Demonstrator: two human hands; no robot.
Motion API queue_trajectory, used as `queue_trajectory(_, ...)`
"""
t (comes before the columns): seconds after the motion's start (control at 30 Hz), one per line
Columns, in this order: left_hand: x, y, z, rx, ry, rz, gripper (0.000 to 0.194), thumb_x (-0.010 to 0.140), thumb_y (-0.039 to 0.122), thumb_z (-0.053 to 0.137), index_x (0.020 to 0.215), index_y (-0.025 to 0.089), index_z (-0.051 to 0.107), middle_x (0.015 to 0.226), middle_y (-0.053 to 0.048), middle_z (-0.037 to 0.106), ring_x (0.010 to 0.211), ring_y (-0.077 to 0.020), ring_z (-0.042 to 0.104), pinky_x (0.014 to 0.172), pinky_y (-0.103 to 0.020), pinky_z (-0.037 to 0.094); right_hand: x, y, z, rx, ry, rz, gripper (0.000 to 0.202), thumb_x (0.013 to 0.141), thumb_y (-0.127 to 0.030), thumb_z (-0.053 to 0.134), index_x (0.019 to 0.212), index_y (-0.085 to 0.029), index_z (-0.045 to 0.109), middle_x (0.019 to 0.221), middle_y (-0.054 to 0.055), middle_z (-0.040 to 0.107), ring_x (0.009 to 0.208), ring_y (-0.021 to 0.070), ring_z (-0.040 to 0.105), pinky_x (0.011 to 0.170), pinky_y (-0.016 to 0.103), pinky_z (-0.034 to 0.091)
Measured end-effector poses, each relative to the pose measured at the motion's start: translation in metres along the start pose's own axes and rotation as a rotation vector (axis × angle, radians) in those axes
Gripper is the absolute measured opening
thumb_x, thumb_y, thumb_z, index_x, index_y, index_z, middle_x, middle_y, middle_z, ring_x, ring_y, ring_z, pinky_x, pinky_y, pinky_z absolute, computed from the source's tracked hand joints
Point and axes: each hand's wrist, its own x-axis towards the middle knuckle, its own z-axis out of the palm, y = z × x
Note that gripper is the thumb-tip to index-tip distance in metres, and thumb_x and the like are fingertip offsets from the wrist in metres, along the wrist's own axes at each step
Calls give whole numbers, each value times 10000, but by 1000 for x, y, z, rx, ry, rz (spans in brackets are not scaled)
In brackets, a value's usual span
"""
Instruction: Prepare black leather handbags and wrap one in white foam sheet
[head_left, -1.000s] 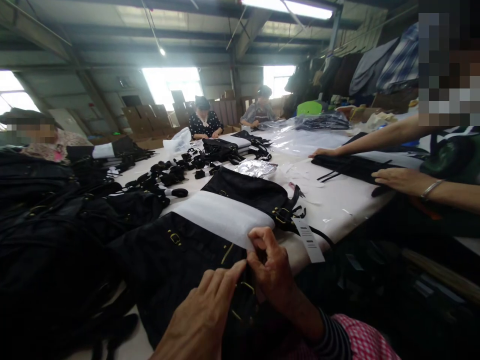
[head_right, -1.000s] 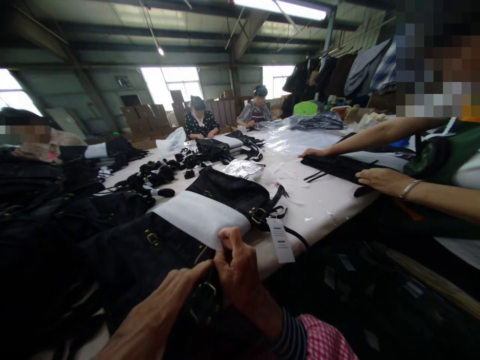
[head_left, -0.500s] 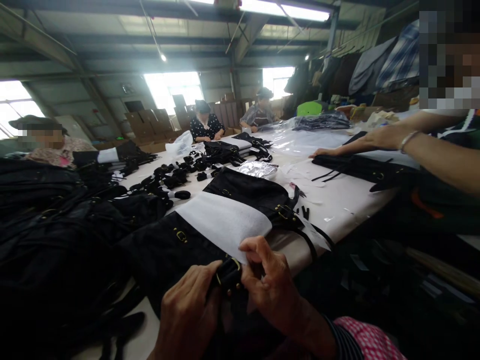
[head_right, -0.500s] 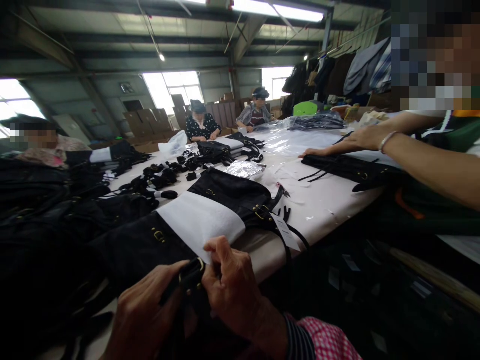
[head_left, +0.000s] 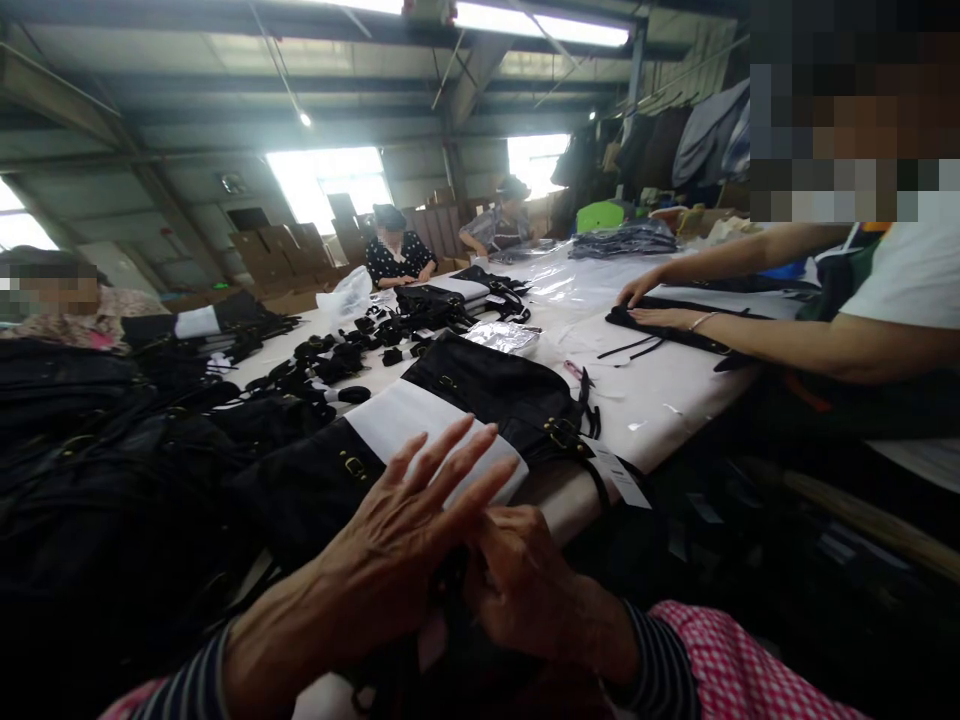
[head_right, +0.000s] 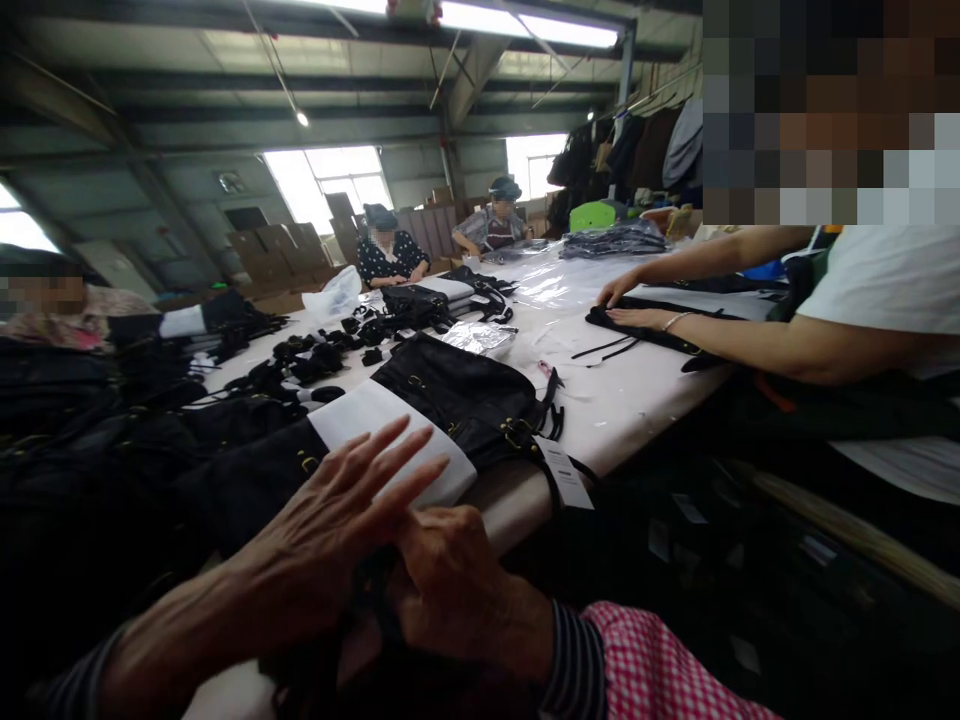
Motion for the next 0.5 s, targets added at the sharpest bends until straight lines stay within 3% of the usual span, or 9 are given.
queue_trajectory(0.1, 26, -17, -14, -160, -253, 110, 1174, 584, 52, 545, 1616, 310, 48, 1709, -68, 104, 1568, -323, 92, 1236, -609, 113, -3, 3, -2, 15, -15, 24, 321, 740, -91, 492, 1047, -166, 544, 836, 60, 682, 757, 222, 677, 670, 323, 478)
queue_trajectory(0.23, 48, -30, -8, -271, -423, 132, 1108, 621, 150, 647, 1598, 307, 149, 1579, -91, 390, 1444, -341, 366, 1206, -578, 223, -11, 0, -14, 93, -87, 65, 361, 777, -81, 498, 1125, -169, 539, 893, 54, 679, 812, 207, 680, 734, 315, 517)
queue_trajectory(0.33, 48, -27, -4, -231, -410, 139, 952, 645, 179, 648, 1533, 246, 314, 1326, -92, 554, 1216, -308, 523, 1166, -554, 285, -16, 1, -30, 158, -97, 56, 366, 856, -109, 546, 1209, -204, 528, 934, 25, 695, 804, 168, 680, 743, 268, 540)
queue_trajectory(0.43, 34, -19, -5, -169, -330, 129, 856, 611, 95, 566, 1444, 219, 414, 1268, -86, 552, 1178, -289, 497, 1172, -518, 276, -16, 16, -46, 45, 92, 122, 292, 913, -106, 530, 1178, -225, 560, 956, 27, 694, 845, 168, 678, 774, 277, 556)
queue_trajectory(0.5, 22, -15, -5, -139, -279, 122, 882, 588, 40, 512, 1442, 227, 400, 1326, -83, 522, 1239, -277, 450, 1194, -475, 254, -14, 32, -54, -166, 155, 180, 302, 909, -81, 518, 1172, -214, 583, 1051, 68, 686, 992, 219, 662, 887, 363, 552)
